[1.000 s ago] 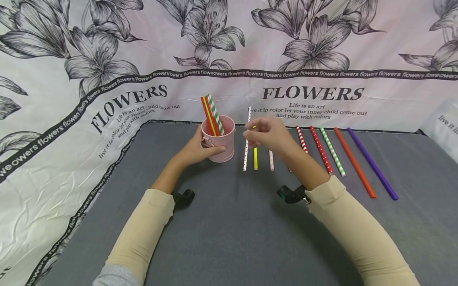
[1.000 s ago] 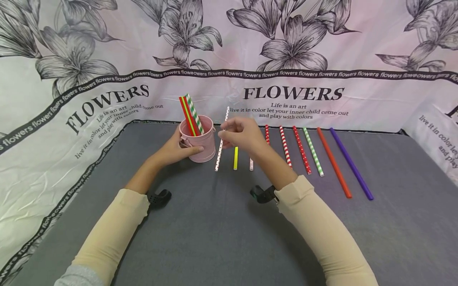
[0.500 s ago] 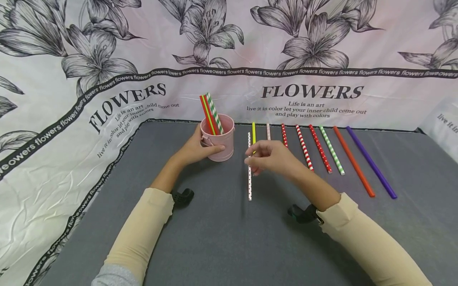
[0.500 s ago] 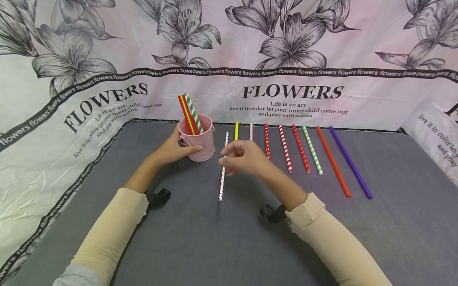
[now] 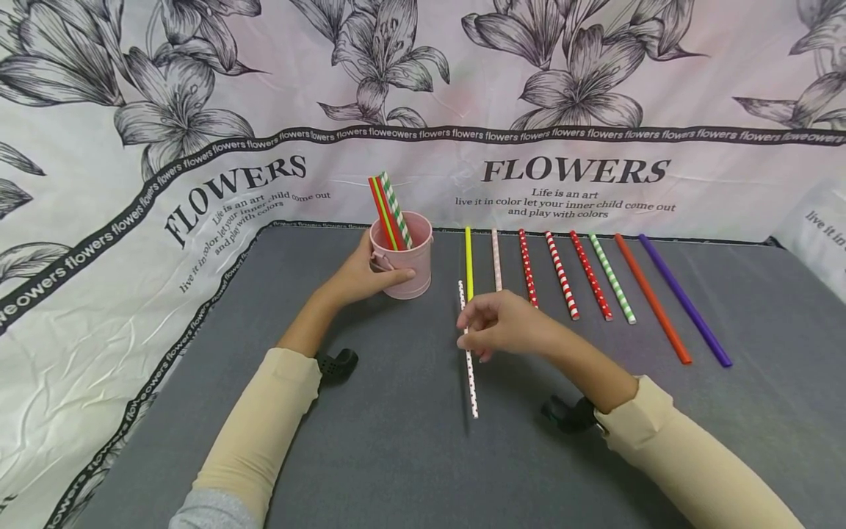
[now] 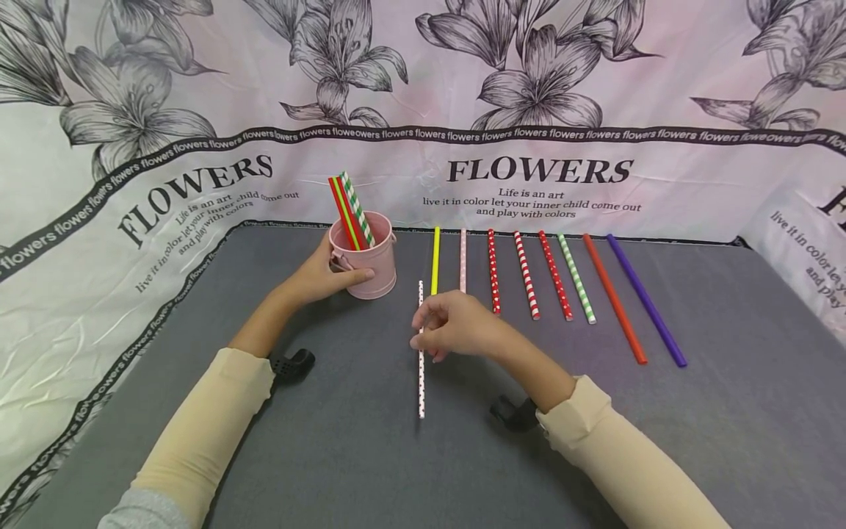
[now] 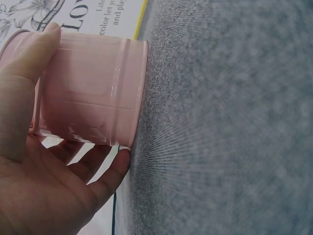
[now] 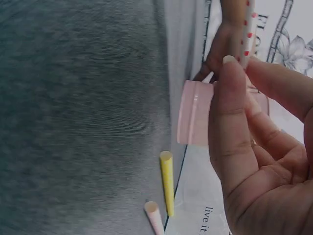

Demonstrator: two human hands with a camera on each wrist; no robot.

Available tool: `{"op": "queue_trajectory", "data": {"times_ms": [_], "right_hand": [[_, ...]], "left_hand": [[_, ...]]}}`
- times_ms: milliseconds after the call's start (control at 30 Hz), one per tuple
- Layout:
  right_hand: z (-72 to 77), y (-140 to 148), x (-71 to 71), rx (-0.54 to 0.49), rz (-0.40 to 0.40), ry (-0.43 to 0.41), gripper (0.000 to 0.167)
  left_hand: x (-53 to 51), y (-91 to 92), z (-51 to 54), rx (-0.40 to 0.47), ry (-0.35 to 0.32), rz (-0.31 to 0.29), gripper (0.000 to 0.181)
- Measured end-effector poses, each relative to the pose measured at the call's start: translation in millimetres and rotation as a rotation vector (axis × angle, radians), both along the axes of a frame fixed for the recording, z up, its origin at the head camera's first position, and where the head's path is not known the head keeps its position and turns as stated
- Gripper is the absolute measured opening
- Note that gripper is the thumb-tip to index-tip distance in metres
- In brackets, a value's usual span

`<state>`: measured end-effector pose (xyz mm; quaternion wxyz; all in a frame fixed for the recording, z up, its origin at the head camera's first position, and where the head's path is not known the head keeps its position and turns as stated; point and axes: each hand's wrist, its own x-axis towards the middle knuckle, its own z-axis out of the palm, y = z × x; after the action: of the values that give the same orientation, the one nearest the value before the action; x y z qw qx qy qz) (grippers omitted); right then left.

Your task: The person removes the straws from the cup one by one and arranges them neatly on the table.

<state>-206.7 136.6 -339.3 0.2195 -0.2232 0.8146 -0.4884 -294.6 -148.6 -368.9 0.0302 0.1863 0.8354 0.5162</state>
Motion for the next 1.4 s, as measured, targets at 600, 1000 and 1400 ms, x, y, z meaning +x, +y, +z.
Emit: {"op": "queue_trajectory", "data": {"times_ms": [600,1000,1400], "right_hand": [[-9.6,-9,23.9,0.249,0.030,0.070,0.018],[-10.9,-15,31.7,0.288,0.044,0.110,0.018],[-11.1,-15,31.0,0.309,0.064,0.130,0.018]], "left_hand": [[0.5,0.5,1.5,0.009,-0.010,-0.005,0.101],[-0.2,-1.5,0.0,0.003,-0.003,0.003,0.102],[0.1,-0.5,-0.7,0.001,-0.006,-0.007,0.103]]}}
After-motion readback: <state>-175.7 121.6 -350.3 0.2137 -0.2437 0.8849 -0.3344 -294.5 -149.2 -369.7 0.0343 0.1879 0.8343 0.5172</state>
